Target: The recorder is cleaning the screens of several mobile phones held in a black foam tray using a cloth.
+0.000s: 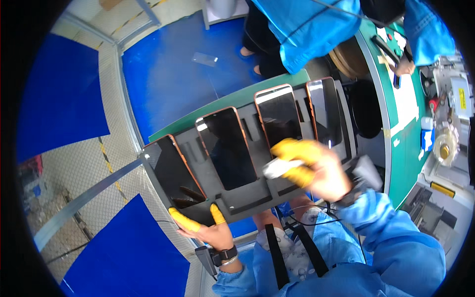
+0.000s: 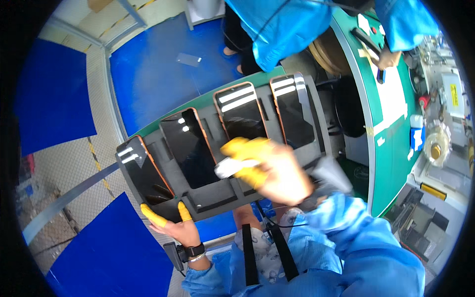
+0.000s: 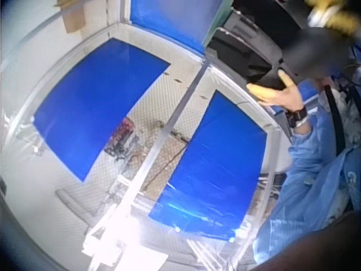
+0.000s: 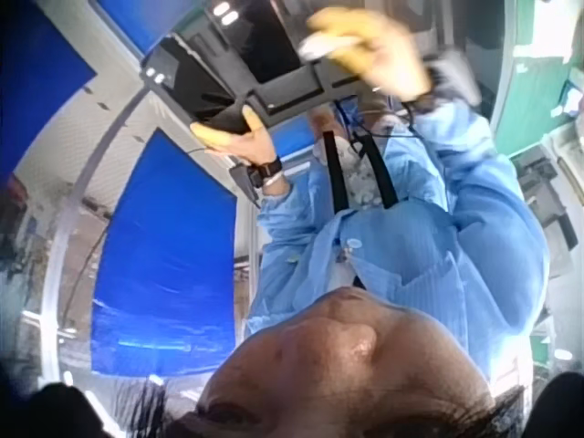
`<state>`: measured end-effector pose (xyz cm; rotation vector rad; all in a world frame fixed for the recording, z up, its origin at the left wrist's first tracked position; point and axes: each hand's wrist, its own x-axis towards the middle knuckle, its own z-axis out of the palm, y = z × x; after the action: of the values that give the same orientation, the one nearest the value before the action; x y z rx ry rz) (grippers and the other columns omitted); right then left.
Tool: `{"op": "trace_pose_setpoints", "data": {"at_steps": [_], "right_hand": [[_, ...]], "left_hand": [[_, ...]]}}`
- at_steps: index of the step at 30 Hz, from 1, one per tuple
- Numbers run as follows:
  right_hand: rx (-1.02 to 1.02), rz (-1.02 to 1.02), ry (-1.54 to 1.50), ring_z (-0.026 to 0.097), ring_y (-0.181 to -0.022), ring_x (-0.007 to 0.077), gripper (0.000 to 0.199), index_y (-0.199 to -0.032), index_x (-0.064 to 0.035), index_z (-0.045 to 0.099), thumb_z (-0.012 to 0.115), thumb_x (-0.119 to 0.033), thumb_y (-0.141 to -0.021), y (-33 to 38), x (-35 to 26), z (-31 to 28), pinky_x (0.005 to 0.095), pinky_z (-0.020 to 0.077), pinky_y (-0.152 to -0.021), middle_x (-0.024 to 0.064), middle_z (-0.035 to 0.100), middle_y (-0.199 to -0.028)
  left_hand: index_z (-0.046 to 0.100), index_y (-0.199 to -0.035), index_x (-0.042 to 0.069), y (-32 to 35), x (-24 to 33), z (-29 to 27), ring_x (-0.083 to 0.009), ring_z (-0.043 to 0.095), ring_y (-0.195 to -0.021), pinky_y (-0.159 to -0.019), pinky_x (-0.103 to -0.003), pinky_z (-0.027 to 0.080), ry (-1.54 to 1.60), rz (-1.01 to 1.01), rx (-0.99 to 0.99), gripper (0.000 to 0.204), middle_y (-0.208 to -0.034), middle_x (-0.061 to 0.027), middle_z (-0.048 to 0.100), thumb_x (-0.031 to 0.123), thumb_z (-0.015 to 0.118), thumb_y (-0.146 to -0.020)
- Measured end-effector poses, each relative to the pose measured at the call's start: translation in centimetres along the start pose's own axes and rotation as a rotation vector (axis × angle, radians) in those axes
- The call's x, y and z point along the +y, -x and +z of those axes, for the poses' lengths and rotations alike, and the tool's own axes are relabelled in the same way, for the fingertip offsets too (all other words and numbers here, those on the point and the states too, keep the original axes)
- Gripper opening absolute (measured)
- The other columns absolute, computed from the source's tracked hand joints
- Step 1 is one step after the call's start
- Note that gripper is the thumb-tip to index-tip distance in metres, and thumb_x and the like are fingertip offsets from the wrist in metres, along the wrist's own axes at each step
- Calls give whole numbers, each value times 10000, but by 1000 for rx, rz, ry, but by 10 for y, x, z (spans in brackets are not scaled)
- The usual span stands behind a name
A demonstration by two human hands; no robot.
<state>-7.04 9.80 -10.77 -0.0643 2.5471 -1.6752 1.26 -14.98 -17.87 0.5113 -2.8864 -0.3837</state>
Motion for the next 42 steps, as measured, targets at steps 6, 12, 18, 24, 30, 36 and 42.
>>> {"op": "trace_pose_setpoints", "data": {"at_steps": [6,12,18,24,30,36,42], "right_hand": [[533,387,-296,603,-905,135,316,-1099,-9,594,619,29,-787,67,66,-120,258,472,-822,81,638,-1026],[386,183,67,611,-852,166,152,-915,-40,672,641,-8,-769,29,44,-86,280,481,-760,68,655,-893],[217,-356,349,592,-788,262,295,-900,-72,669,689,21,-620,-60,29,-8,320,493,-688,83,603,-861],[117,-492,471,550,-754,261,312,-905,-18,662,625,2,-596,-109,28,39,338,464,-664,89,581,-880],[49,-535,414,547,-738,241,242,-843,10,659,643,-29,-604,-64,33,64,329,470,-584,92,561,-835],[3,-524,492,556,-786,260,281,-833,-5,654,621,-122,-579,-90,27,50,349,458,-672,94,579,-840],[-265,-493,265,566,-770,217,220,-805,-63,658,621,-135,-600,-20,28,65,348,483,-677,50,572,-803]], "left_hand": [[176,-1400,11,-16,1,-13,-307,263,-1313,-1073,-382,214,454,-36,1,762,-1428,-168,258,151,643,-815],[95,-1410,7,-33,20,-25,-295,227,-1322,-1086,-393,160,290,62,-38,962,-1440,-179,200,134,738,-706],[145,-1375,-46,-4,84,-19,-352,325,-1254,-1057,-492,159,100,95,-132,1083,-1346,-198,355,246,822,-582],[126,-1372,-64,2,104,17,-366,367,-1164,-1037,-528,137,17,70,-166,1130,-1259,-217,406,302,825,-563],[271,-1313,-32,3,98,20,-339,384,-1186,-1052,-563,71,88,46,-144,984,-1240,-186,444,342,804,-576],[325,-1297,-13,7,98,26,-329,412,-1187,-1056,-568,28,126,15,-132,915,-1236,-160,472,354,782,-594],[258,-1334,-40,21,67,51,-323,389,-1224,-1063,-556,61,-125,240,-86,915,-1266,-178,452,342,737,-655]]}}
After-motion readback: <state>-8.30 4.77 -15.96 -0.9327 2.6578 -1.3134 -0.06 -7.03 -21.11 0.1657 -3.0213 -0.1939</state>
